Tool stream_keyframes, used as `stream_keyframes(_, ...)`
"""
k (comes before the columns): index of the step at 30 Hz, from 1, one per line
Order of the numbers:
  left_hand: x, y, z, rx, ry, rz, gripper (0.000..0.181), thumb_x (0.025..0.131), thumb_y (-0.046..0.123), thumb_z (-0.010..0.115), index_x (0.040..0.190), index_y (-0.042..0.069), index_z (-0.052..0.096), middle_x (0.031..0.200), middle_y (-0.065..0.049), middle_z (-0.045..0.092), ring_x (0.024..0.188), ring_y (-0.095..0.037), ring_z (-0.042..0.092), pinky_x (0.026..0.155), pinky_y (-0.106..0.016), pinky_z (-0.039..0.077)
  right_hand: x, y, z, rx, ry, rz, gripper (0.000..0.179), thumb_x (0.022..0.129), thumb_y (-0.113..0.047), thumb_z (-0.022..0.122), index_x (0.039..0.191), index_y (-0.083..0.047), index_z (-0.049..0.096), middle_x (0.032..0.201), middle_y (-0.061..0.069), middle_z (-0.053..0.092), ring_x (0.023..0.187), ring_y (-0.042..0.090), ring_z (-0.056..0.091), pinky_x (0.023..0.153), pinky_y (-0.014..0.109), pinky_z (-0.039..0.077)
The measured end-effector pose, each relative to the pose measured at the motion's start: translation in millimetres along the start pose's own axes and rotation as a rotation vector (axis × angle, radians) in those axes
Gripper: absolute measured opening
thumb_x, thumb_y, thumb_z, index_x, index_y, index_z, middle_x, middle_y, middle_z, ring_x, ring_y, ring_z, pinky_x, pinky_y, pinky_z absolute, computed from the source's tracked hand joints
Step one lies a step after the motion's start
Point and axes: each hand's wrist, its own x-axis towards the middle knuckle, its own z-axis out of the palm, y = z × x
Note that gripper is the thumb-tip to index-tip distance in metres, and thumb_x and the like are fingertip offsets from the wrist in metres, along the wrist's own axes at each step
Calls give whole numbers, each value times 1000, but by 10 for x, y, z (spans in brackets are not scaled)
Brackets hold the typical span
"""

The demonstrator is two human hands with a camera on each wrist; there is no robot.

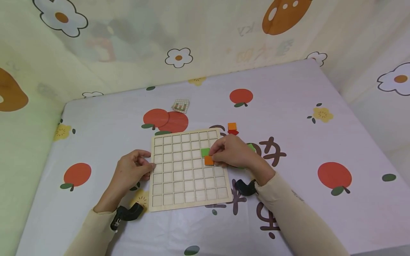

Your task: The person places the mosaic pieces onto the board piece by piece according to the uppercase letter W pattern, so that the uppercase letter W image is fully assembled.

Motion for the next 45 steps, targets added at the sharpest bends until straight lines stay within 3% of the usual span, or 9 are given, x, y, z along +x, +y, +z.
stream_keyframes(9, 1, -11, -13, -8, -2, 5, 33, 90, 2, 79, 120, 0, 66, 80, -10, 62, 57, -16, 64, 56, -26, 57, 35, -75, 59, -60, 12, 7, 8, 91, -2, 71, 96, 3, 75, 70, 5, 65, 58, 16, 55, 54, 23, 46)
stream_keyframes(25, -4, 0, -9, -5, 2, 4, 32, 90, 3, 78, 119, 0, 66, 79, -9, 63, 57, -15, 62, 55, -25, 56, 51, -102, 114, -182, 61, 53, 7, 92, -4, 70, 91, -5, 77, 76, 3, 70, 67, 18, 60, 61, 27, 51)
stream_keyframes(36, -25, -10, 0, -38, 0, 3, 31, 90, 1, 79, 118, -1, 66, 77, -9, 61, 55, -15, 62, 53, -26, 56, 45, -120, 170, -194, 90, 66, 7, 92, -4, 71, 89, -5, 77, 75, 3, 70, 67, 18, 61, 62, 29, 53)
stream_keyframes(45, -7, -17, 2, -14, 8, 27, 32, 89, 0, 78, 119, -2, 66, 77, -9, 63, 55, -15, 63, 53, -27, 56, 49, -93, 178, -211, 115, 41, 6, 92, -5, 73, 91, -6, 78, 79, 3, 72, 76, 20, 61, 64, 30, 52)
